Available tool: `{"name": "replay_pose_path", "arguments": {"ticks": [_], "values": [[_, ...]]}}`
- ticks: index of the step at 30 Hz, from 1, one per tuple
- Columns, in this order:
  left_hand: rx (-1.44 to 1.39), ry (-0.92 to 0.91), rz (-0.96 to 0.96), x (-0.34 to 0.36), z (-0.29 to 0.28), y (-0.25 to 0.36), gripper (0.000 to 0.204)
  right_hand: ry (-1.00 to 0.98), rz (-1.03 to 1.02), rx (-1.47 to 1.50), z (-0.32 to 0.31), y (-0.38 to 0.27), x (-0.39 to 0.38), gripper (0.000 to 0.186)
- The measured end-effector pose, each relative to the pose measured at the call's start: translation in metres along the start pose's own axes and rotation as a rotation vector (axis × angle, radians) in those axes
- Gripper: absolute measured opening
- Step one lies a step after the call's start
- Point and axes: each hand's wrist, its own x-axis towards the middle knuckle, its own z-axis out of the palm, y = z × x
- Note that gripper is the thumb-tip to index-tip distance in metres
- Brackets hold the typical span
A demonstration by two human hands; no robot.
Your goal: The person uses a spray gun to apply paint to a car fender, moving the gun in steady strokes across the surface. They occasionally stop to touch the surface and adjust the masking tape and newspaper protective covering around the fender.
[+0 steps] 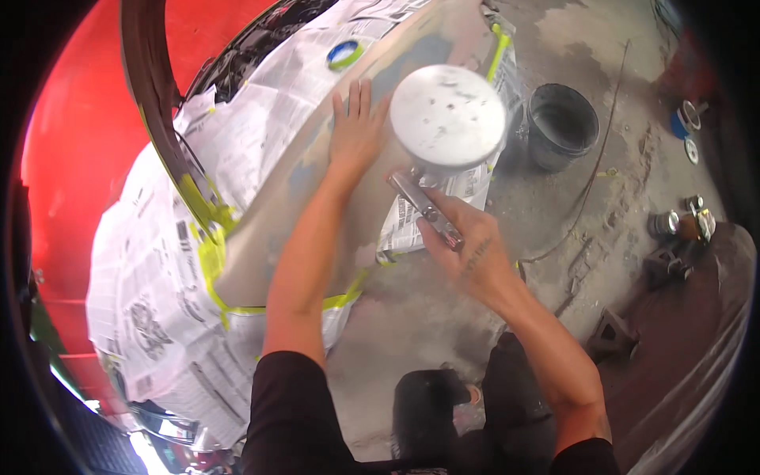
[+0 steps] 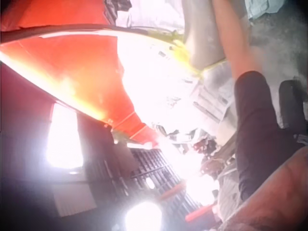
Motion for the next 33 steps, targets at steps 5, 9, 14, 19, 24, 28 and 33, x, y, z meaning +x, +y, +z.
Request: {"name": "replay_pose_path", "arguments": {"ticks": [5,9,14,19,24,28,33], "values": [[-0.264,-0.140,-0.184,-0.116,-0.017,-0.032,0.086,-0.014,-0.055,0.002,-0.040,-0.004,0.033,0.041],[-0.251,-0.267,-0.275,-0.075,-0.046,-0.033,0.089,-0.012,0.011,-0.011,-0.050,-0.011,0.056,0.042],[-0.331,-0.146,-0.075,0.059,-0.006,-0.013,0.083,-0.003,0.108,-0.076,-0.072,-0.014,0.102,0.045],[-0.684,0.192,-0.315,0.158,0.033,-0.039,0.055,0.004,0.099,-0.113,-0.076,0.001,0.151,0.045],[-0.721,-0.180,-0.287,0.154,0.034,-0.102,0.027,0.031,0.128,-0.199,-0.090,0.006,0.189,0.044],[-0.710,-0.190,-0.119,0.139,0.058,-0.118,0.020,-0.027,0.343,-0.142,-0.090,-0.002,0.217,0.045],[-0.671,0.044,-0.301,0.155,0.079,-0.147,0.014,0.009,0.334,-0.140,-0.108,0.009,0.230,0.045]]}}
